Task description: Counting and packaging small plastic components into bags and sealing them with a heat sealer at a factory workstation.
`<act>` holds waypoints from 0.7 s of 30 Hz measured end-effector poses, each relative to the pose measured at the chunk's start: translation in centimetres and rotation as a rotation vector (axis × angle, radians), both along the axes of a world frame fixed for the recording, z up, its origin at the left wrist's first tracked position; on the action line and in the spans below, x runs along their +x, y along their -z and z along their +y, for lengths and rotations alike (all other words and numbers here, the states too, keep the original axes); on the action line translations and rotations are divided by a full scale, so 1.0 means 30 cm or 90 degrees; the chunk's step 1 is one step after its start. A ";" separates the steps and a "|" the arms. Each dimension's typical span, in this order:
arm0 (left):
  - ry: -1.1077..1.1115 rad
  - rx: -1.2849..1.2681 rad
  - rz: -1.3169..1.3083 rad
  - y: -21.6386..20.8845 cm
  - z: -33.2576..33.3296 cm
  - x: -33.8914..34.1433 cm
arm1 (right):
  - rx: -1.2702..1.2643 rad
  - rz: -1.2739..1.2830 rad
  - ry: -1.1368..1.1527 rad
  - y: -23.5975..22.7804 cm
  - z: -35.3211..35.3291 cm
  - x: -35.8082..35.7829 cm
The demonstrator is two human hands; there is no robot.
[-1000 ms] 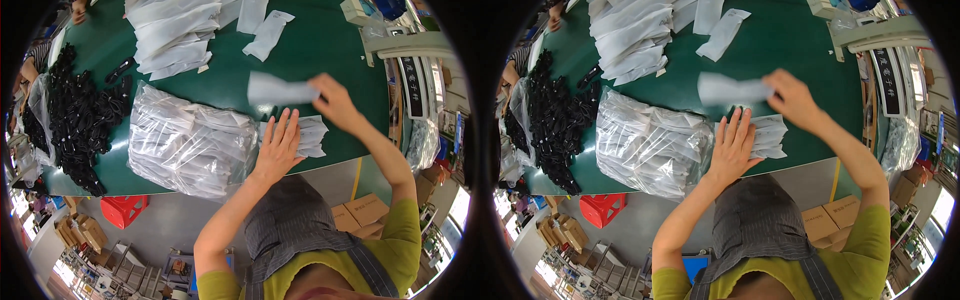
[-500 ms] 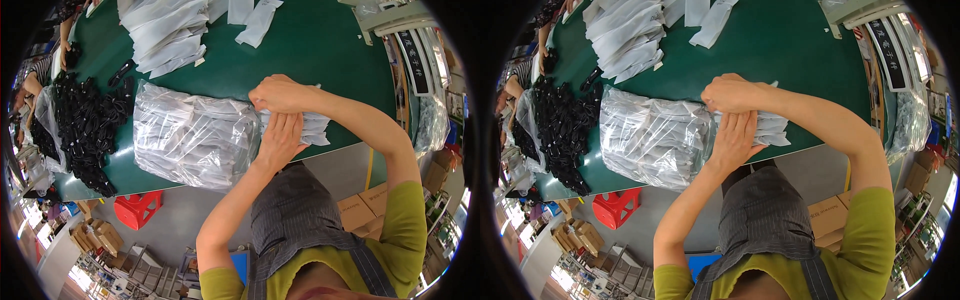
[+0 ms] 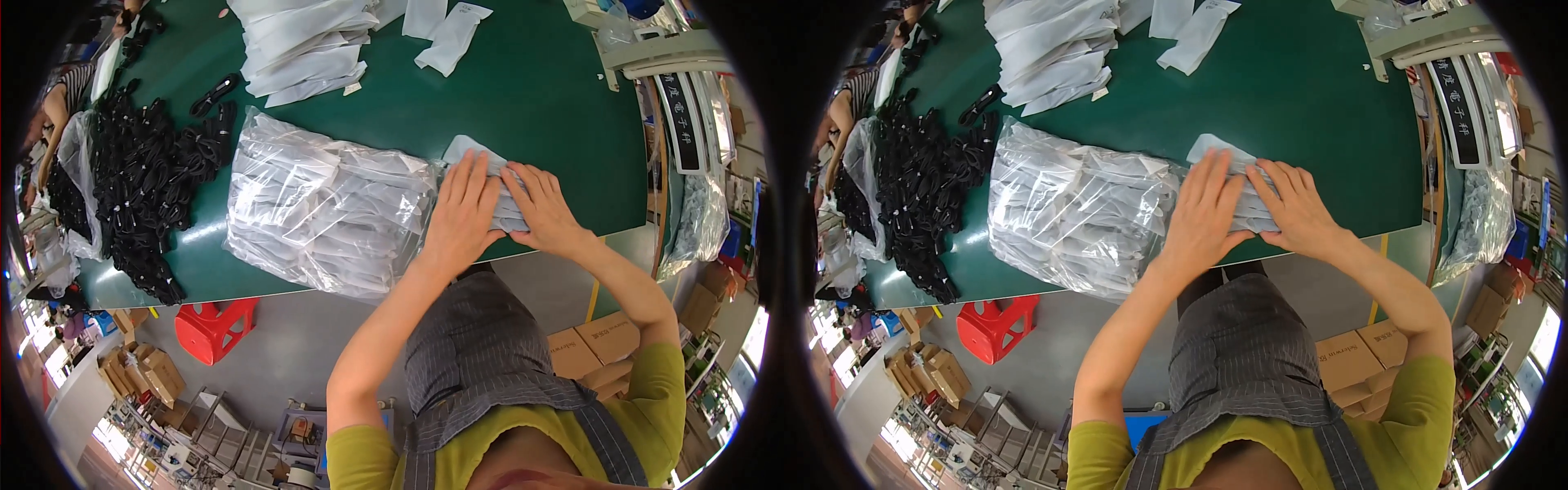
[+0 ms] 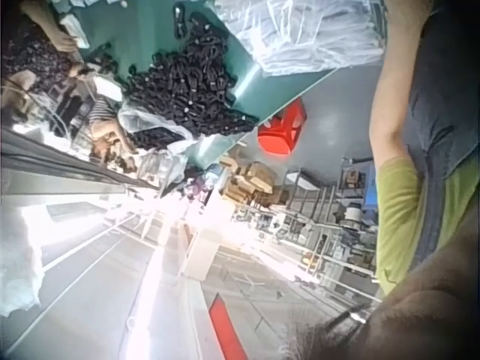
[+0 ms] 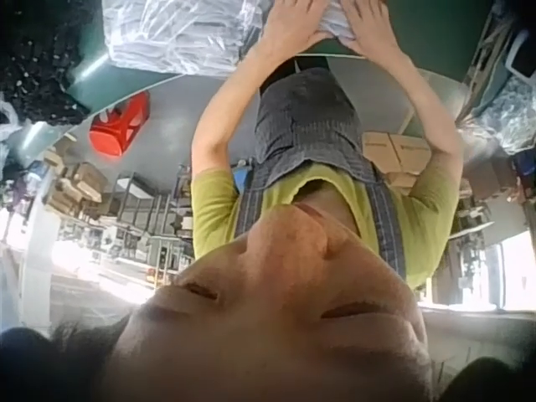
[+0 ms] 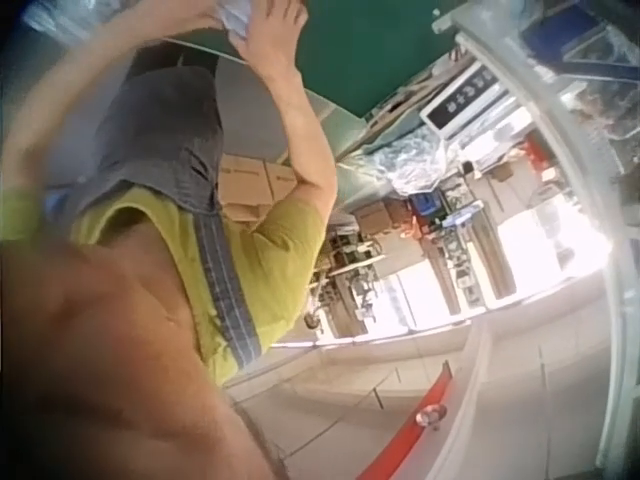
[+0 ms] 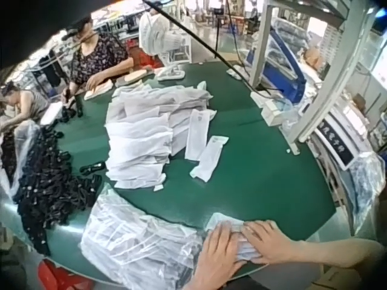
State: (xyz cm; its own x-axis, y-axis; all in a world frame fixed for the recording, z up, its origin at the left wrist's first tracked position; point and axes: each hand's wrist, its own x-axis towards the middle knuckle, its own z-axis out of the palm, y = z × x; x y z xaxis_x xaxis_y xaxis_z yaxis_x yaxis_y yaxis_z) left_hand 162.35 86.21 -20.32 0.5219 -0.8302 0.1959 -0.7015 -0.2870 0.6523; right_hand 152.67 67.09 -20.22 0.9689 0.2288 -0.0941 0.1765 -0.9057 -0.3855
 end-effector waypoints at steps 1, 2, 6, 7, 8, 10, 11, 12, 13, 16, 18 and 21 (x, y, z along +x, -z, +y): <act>-0.057 0.052 -0.035 -0.043 0.032 -0.021 | 0.015 -0.003 0.047 0.010 0.004 -0.015; -0.052 0.058 -0.037 -0.057 0.079 -0.054 | 0.032 -0.004 0.097 0.019 0.012 -0.030; -0.262 0.180 -0.149 -0.033 0.264 -0.114 | 0.040 -0.063 0.153 -0.005 0.055 -0.031; -0.284 0.214 -0.205 -0.024 0.290 -0.100 | 0.053 -0.044 0.167 -0.011 0.071 -0.042; -0.281 0.213 -0.210 -0.022 0.317 -0.081 | 0.064 -0.024 0.182 -0.021 0.088 -0.054; -0.260 0.138 -0.109 -0.049 0.342 -0.051 | 0.068 -0.016 0.175 -0.076 0.130 -0.091; -0.247 0.039 -0.138 -0.075 0.329 -0.040 | 0.072 -0.008 0.165 -0.098 0.157 -0.107; -0.244 0.037 -0.143 -0.108 0.323 -0.036 | 0.098 -0.004 0.139 -0.112 0.195 -0.114; -0.230 0.025 -0.135 -0.133 0.324 -0.048 | 0.124 -0.008 0.099 -0.117 0.239 -0.106; -0.197 0.004 -0.134 -0.171 0.327 -0.057 | 0.206 -0.059 0.014 -0.085 0.389 -0.009; -0.147 0.011 -0.127 -0.208 0.335 -0.058 | 0.190 -0.163 0.070 0.011 0.513 0.121; -0.117 0.015 -0.116 -0.187 0.325 -0.051 | 0.170 -0.232 -0.006 0.054 0.558 0.267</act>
